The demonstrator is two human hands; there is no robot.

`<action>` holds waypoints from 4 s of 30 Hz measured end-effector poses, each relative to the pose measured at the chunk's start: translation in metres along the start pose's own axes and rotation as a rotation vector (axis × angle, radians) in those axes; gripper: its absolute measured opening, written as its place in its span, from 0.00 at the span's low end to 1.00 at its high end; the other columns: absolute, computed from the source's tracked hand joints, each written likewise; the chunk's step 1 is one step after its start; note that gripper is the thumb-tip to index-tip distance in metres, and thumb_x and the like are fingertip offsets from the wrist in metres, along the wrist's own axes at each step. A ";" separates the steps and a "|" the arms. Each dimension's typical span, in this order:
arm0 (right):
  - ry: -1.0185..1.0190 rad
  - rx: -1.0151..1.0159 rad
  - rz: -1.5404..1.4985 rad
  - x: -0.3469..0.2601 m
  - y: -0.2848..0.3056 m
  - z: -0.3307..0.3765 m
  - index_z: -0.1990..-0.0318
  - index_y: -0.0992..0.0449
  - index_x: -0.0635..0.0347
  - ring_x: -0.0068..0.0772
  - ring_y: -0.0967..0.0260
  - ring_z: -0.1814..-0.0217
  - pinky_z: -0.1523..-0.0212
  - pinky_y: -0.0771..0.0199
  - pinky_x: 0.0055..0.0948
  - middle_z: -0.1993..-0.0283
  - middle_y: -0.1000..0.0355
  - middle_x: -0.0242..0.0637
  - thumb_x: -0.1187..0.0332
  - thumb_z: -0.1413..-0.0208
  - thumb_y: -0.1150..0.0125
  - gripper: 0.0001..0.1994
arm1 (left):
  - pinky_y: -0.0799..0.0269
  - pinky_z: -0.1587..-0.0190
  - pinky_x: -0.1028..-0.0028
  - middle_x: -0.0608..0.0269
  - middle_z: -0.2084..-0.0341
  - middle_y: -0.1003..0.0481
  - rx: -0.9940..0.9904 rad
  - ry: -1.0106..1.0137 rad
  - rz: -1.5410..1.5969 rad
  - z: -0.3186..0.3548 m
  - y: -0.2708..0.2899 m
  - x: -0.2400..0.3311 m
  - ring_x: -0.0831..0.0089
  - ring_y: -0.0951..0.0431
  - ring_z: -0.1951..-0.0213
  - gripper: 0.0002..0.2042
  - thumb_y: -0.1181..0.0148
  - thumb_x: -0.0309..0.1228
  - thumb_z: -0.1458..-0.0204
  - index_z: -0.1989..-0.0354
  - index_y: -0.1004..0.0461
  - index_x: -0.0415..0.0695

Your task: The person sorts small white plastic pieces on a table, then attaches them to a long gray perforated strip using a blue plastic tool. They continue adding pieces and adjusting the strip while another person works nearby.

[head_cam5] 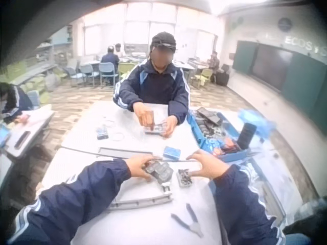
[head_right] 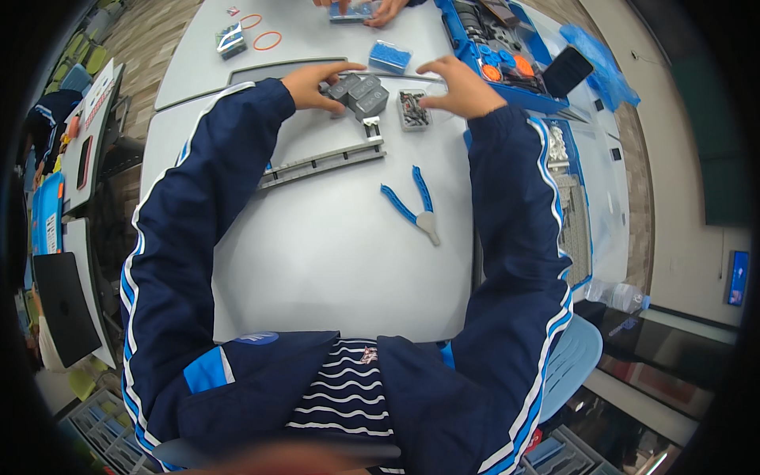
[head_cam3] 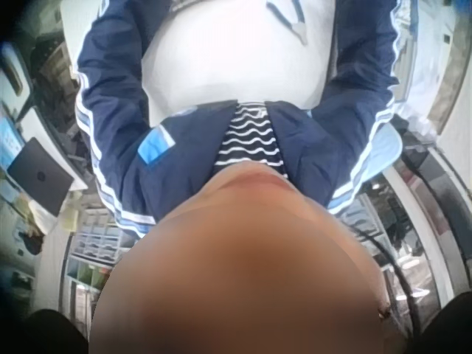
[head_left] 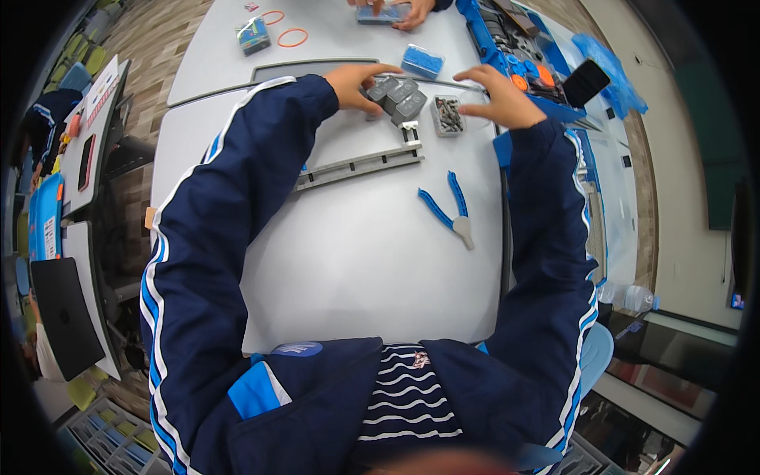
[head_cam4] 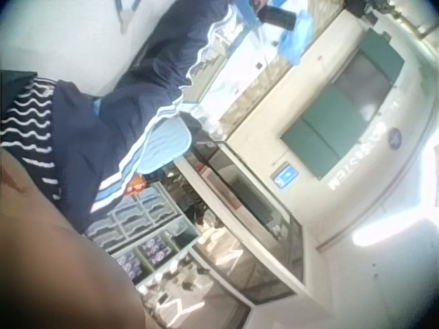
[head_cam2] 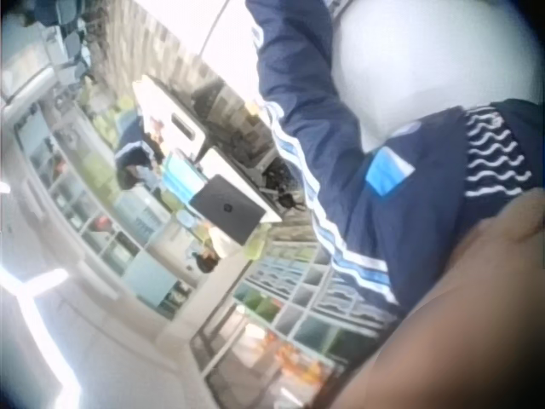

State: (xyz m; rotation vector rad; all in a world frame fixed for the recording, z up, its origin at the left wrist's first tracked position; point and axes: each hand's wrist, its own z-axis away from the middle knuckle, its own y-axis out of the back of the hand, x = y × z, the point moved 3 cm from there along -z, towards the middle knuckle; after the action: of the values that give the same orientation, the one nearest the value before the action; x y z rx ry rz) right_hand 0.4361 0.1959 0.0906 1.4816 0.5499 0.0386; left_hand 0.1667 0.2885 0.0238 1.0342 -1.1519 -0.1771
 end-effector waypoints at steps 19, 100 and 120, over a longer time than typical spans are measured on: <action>0.088 0.288 0.051 -0.030 -0.025 0.010 0.46 0.23 0.55 0.50 0.36 0.35 0.34 0.38 0.45 0.39 0.32 0.46 0.57 0.45 0.32 0.21 | 0.26 0.44 0.59 0.55 0.43 0.27 -0.006 0.031 0.056 0.018 0.007 0.005 0.62 0.24 0.47 0.41 0.27 0.35 0.54 0.29 0.41 0.57; 0.201 0.419 -0.166 -0.182 -0.150 0.029 0.40 0.29 0.53 0.40 0.37 0.35 0.32 0.49 0.46 0.44 0.31 0.37 0.66 0.48 0.33 0.26 | 0.28 0.45 0.70 0.53 0.53 0.22 0.601 0.113 0.180 0.241 -0.052 0.030 0.62 0.21 0.50 0.21 0.34 0.19 0.51 0.46 0.26 0.38; 0.277 0.662 -0.259 -0.169 -0.092 0.035 0.42 0.28 0.58 0.45 0.33 0.38 0.36 0.39 0.47 0.44 0.28 0.42 0.68 0.48 0.33 0.24 | 0.28 0.49 0.70 0.54 0.57 0.22 0.635 0.086 0.177 0.240 -0.050 0.028 0.62 0.21 0.54 0.19 0.33 0.21 0.52 0.50 0.23 0.39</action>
State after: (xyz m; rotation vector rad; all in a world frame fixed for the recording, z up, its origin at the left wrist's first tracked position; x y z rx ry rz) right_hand 0.2723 0.0930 0.0578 2.0473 1.0449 -0.1586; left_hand 0.0022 0.1049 0.0113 1.4661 -1.2424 0.3964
